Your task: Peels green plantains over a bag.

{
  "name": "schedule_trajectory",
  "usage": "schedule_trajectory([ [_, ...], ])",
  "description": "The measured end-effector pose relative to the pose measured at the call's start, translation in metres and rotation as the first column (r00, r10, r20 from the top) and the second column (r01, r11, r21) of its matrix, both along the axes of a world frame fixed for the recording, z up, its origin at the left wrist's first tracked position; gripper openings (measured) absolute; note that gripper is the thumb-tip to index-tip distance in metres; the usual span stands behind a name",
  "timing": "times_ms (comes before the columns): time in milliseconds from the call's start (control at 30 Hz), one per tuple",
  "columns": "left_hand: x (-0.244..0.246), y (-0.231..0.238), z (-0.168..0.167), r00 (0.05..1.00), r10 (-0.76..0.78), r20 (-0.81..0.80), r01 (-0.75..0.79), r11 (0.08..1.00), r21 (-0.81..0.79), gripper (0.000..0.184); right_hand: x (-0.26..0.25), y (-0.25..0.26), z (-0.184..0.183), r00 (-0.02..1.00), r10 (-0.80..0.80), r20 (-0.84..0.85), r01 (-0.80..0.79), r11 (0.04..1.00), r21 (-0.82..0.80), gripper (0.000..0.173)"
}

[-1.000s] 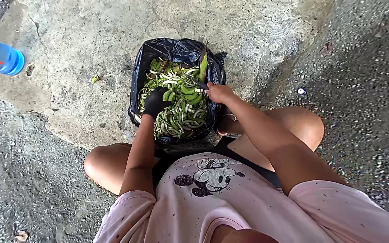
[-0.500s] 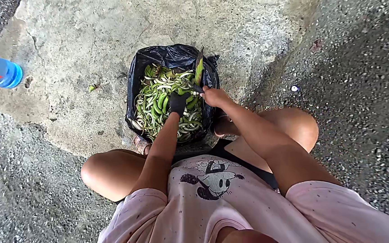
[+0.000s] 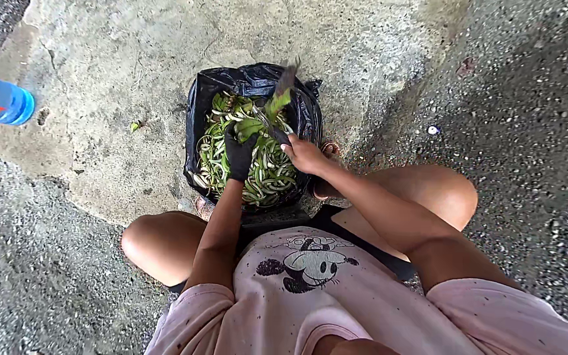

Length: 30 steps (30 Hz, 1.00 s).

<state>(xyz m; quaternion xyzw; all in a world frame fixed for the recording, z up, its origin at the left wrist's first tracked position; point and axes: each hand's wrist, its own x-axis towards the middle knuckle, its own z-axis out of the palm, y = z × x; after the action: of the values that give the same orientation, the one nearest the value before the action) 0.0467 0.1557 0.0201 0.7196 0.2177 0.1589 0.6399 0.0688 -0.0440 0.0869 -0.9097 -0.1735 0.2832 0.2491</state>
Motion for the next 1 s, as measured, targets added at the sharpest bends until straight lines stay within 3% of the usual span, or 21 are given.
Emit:
schedule_trajectory([
  [133,-0.018,-0.006,-0.040,0.998,-0.005,-0.062,0.006,1.000,0.026,0.085,-0.030,0.018,-0.040,0.991,-0.065,-0.117,0.065,0.998,0.000,0.044],
  [300,-0.006,-0.016,-0.046,0.992,0.000,-0.123,-0.006,0.999,-0.052,0.106,-0.045,0.042,-0.059,0.944,-0.258,-0.206,0.259,0.966,-0.025,0.044],
  [500,-0.004,-0.004,-0.047,0.997,-0.006,-0.078,-0.001,0.996,-0.093,0.086,-0.048,0.056,-0.055,0.945,-0.265,-0.192,0.266,0.964,-0.021,0.044],
  [667,-0.013,-0.011,-0.049,0.999,0.040,0.000,-0.040,0.998,-0.056,0.088,-0.051,0.055,-0.049,0.946,-0.270,-0.178,0.262,0.963,-0.067,0.046],
  [833,-0.030,-0.019,-0.059,0.995,-0.016,-0.098,0.025,0.995,0.098,0.084,-0.053,0.052,-0.046,0.941,-0.280,-0.187,0.266,0.959,-0.100,0.047],
  [1000,-0.025,-0.020,-0.061,0.993,0.010,-0.115,-0.003,0.998,0.062,0.085,-0.054,0.061,-0.049,0.943,-0.289,-0.168,0.262,0.951,-0.164,0.045],
])
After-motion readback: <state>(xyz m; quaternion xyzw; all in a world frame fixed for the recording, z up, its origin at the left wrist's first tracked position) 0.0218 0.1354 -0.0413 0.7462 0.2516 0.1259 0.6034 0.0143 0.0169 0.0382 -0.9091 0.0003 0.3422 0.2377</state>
